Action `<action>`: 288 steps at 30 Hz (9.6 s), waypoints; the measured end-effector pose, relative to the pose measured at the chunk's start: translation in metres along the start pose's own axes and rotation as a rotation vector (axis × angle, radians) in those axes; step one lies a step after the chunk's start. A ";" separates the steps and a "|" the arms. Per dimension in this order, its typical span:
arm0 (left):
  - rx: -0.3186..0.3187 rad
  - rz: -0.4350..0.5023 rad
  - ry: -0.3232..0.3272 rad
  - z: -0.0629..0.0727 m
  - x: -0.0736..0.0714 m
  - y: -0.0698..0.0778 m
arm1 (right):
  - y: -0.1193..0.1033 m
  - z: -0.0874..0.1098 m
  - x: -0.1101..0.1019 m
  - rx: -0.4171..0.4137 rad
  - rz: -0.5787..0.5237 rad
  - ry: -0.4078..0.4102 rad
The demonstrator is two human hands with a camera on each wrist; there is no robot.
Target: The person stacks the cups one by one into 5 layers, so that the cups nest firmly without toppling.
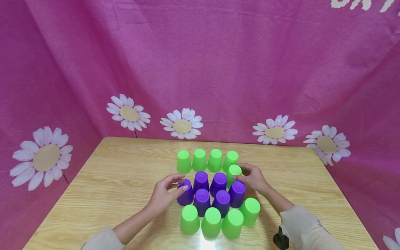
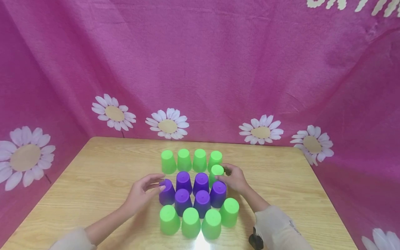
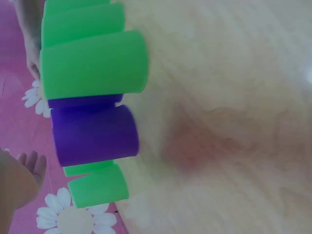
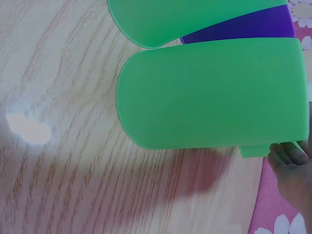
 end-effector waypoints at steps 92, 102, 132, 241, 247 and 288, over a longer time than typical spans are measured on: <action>0.168 -0.118 -0.248 0.051 0.031 -0.045 | 0.014 -0.016 -0.038 0.225 0.044 0.186; 0.094 -0.146 -0.234 0.051 0.025 -0.043 | 0.011 0.000 -0.050 0.209 0.025 0.202; -0.134 -0.151 -0.030 0.045 -0.016 -0.041 | -0.010 0.042 -0.051 0.088 -0.044 0.199; -0.058 -0.077 0.193 -0.081 -0.016 0.010 | 0.006 0.112 -0.013 -0.253 -0.188 0.138; -0.050 -0.067 0.227 -0.087 -0.014 0.016 | 0.003 0.108 -0.020 -0.247 -0.179 0.197; -0.076 -0.100 0.290 -0.121 -0.004 0.009 | -0.027 0.039 -0.042 -0.141 -0.208 0.422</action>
Point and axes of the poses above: each hand's wrist, its own z-axis away from the middle knuckle, its own x-axis out of the palm, y = z × x, the point moved 2 cm from there along -z, towards the middle knuckle, and after that the axes turned 8 degrees about -y, right-handed, at the moved point
